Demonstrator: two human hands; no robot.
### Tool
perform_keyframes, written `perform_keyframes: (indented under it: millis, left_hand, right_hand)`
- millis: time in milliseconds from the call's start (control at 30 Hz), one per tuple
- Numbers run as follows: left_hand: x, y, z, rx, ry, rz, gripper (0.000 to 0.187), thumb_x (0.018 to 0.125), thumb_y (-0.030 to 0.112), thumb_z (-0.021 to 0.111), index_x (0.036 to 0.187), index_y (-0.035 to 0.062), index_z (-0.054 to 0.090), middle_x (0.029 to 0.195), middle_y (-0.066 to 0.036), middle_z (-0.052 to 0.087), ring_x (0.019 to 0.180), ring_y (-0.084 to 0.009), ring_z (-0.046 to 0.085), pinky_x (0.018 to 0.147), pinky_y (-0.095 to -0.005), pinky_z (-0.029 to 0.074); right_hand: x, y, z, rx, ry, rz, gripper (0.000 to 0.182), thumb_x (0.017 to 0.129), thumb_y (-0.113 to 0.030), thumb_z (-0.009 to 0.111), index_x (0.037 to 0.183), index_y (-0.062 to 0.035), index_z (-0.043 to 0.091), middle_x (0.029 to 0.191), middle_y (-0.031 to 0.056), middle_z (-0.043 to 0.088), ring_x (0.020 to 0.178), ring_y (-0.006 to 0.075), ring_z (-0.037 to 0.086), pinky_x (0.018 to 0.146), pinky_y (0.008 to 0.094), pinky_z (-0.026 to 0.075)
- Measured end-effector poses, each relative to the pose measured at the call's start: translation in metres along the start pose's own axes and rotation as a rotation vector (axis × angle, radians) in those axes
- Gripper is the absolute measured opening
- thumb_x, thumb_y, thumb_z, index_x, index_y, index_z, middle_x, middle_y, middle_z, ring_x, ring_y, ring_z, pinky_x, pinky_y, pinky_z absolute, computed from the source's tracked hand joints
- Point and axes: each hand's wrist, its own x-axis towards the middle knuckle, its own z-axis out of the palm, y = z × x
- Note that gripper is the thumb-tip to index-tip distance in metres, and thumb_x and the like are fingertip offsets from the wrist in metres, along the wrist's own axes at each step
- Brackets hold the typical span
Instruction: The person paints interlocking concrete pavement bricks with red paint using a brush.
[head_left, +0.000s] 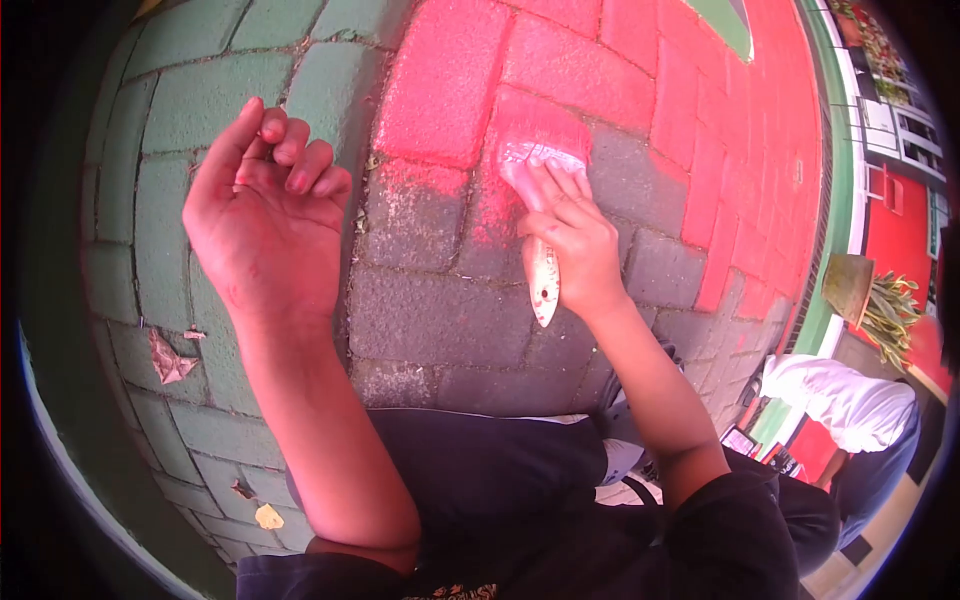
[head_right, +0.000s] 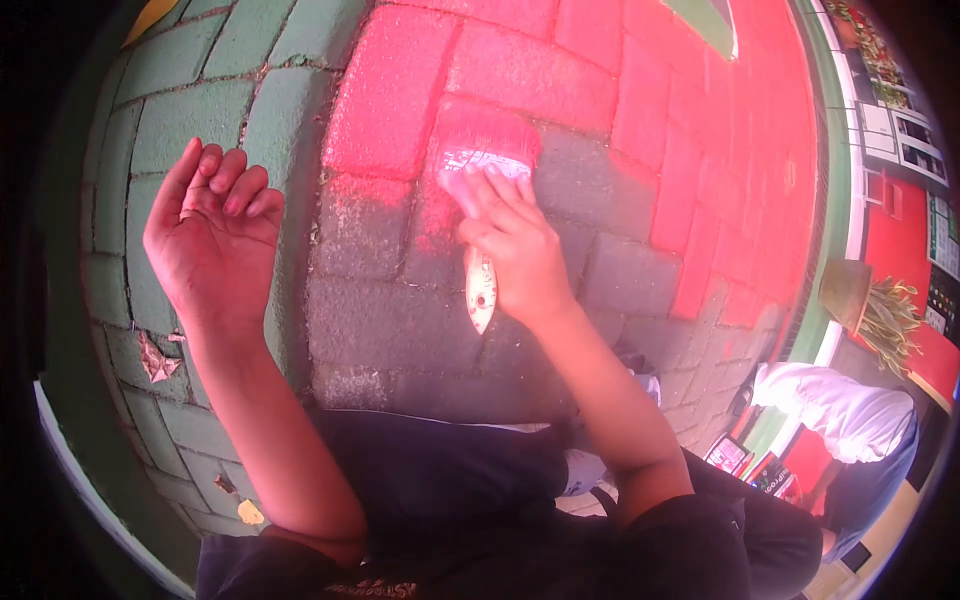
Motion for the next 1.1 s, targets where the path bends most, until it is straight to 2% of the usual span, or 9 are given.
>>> perform_keyframes:
  millis: [267,333,367,433,467,533,600,733,1100]
  left_hand:
    - [0.000,0.001,-0.004,0.003,0.013,0.013,0.018,0.094,0.017,0.059,0.082,0.0077,0.049,0.073,-0.001,0.041,0.062,-0.0119,0.035,0.059,-0.0282,0.030]
    - [-0.003,0.002,-0.001,-0.021,0.000,-0.013,0.018,0.097,0.014,0.053,0.082,0.0072,0.050,0.072,0.000,0.041,0.063,-0.0120,0.035,0.060,-0.0281,0.031]
    - [-0.003,0.003,-0.001,-0.024,0.003,-0.009,0.018,0.097,0.014,0.053,0.082,0.0072,0.050,0.072,0.000,0.041,0.063,-0.0120,0.035,0.060,-0.0281,0.031]
    - [-0.004,0.004,-0.002,-0.021,-0.025,0.005,0.018,0.097,0.014,0.053,0.082,0.0070,0.050,0.072,0.000,0.041,0.063,-0.0120,0.035,0.060,-0.0280,0.031]
    - [-0.005,0.004,-0.002,-0.024,-0.024,0.007,0.018,0.097,0.014,0.053,0.082,0.0070,0.050,0.072,0.000,0.041,0.063,-0.0120,0.035,0.060,-0.0280,0.031]
    - [-0.005,0.004,-0.001,-0.019,-0.013,0.010,0.018,0.097,0.015,0.053,0.082,0.0067,0.050,0.071,0.000,0.041,0.063,-0.0120,0.035,0.060,-0.0280,0.031]
    - [-0.005,0.004,-0.001,-0.023,-0.020,0.000,0.018,0.097,0.015,0.053,0.082,0.0067,0.050,0.071,0.000,0.040,0.063,-0.0120,0.035,0.060,-0.0280,0.031]
    - [-0.004,0.008,-0.003,-0.033,-0.015,0.010,0.017,0.098,0.014,0.053,0.083,0.0066,0.050,0.072,0.000,0.040,0.063,-0.0118,0.035,0.060,-0.0278,0.031]
    - [-0.006,0.008,-0.005,-0.020,-0.031,0.016,0.016,0.098,0.014,0.053,0.084,0.0065,0.050,0.072,0.000,0.040,0.063,-0.0115,0.034,0.060,-0.0274,0.030]
  right_hand:
    - [-0.024,-0.025,-0.019,0.050,-0.106,-0.006,0.015,0.072,-0.010,0.072,0.086,-0.0082,0.067,0.134,0.0195,0.059,0.128,0.0397,0.053,0.112,0.0512,0.036]
    - [-0.029,-0.034,-0.042,0.277,-0.251,0.001,0.017,0.075,-0.007,0.074,0.090,-0.0092,0.066,0.119,0.0181,0.067,0.127,0.0336,0.056,0.109,0.0499,0.040]
    - [-0.030,-0.034,-0.050,0.278,-0.255,-0.002,0.017,0.075,-0.007,0.074,0.090,-0.0092,0.066,0.119,0.0181,0.067,0.127,0.0336,0.056,0.109,0.0499,0.040]
    - [-0.032,-0.031,-0.067,0.771,-0.132,0.163,0.023,0.074,-0.003,0.079,0.091,-0.0083,0.064,0.097,0.0110,0.070,0.119,0.0245,0.062,0.098,0.0431,0.050]
    - [-0.023,-0.024,-0.077,0.770,-0.135,0.161,0.023,0.074,-0.003,0.079,0.091,-0.0083,0.064,0.097,0.0110,0.070,0.119,0.0245,0.062,0.098,0.0431,0.050]
    - [0.013,0.002,-0.090,0.912,-0.378,0.663,0.032,0.069,0.001,0.083,0.089,-0.0074,0.060,0.084,0.0031,0.064,0.105,0.0174,0.065,0.083,0.0343,0.053]
    - [0.039,0.039,-0.063,0.844,-0.452,0.622,0.030,0.066,0.000,0.084,0.088,-0.0062,0.064,0.088,0.0031,0.070,0.084,0.0119,0.065,0.076,0.0301,0.053]
    - [0.093,0.058,-0.050,0.716,-0.569,0.526,0.036,0.061,0.007,0.082,0.083,-0.0073,0.057,0.086,0.0028,0.065,0.088,0.0172,0.066,0.077,0.0330,0.053]
    - [0.131,0.073,-0.051,0.775,-0.609,0.735,0.039,0.062,0.006,0.082,0.093,-0.0045,0.060,0.095,0.0063,0.068,0.088,0.0178,0.067,0.076,0.0331,0.055]
